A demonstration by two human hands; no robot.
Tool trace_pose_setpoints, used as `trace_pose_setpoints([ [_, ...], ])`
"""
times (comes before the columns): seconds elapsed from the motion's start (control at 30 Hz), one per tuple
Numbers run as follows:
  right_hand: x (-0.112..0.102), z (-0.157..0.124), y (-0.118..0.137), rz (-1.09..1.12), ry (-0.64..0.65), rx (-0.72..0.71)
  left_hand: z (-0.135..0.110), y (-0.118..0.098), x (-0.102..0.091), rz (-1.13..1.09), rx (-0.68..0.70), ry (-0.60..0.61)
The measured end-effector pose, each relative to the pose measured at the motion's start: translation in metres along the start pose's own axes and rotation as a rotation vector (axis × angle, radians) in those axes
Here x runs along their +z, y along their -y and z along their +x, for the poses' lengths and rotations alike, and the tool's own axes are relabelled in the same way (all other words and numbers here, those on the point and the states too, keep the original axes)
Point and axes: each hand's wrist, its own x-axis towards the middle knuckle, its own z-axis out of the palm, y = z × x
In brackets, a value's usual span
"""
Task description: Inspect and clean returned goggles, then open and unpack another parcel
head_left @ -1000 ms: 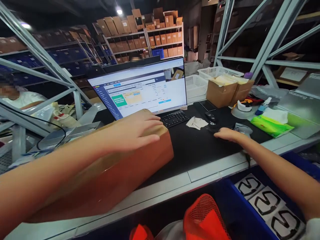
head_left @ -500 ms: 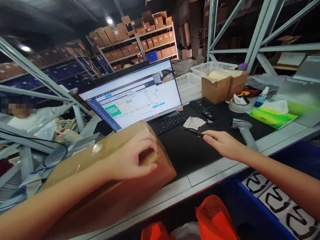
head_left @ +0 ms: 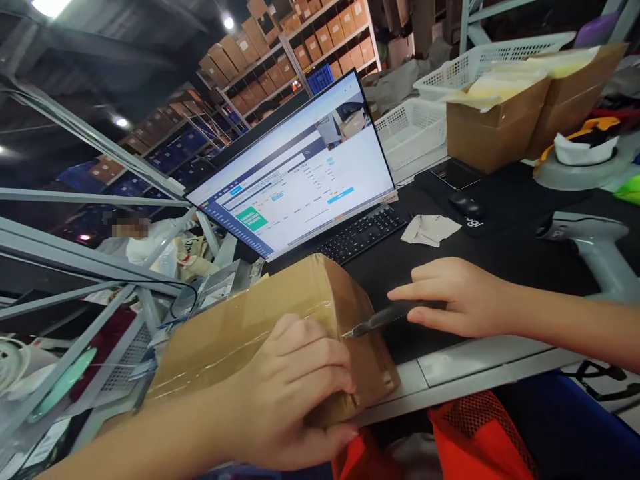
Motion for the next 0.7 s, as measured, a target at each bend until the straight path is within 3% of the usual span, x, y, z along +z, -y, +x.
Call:
trace_pose_setpoints([
  [0.33, 0.002, 0.027, -0.012, -0.101, 0.016, -0.114, 0.003, 0.008, 0.005, -0.058, 0.013, -0.020],
  [0.43, -0.006, 0.044, -0.038, -0.202, 0.046, -0.149, 0.001, 0.005, 0.004, -0.062, 0.028, -0.013],
  [0.5, -0.016, 0.060, -0.070, -0.327, 0.025, -0.045, -0.001, 0.003, 0.004, -0.061, 0.018, 0.001],
  [0.6, -0.029, 0.078, -0.117, -0.473, -0.062, 0.288, -0.002, 0.001, 0.004, -0.042, -0.019, 0.003],
  [0.7, -0.024, 0.083, -0.121, -0.357, -0.126, 0.423, 0.003, 0.002, 0.004, -0.018, 0.015, -0.018],
])
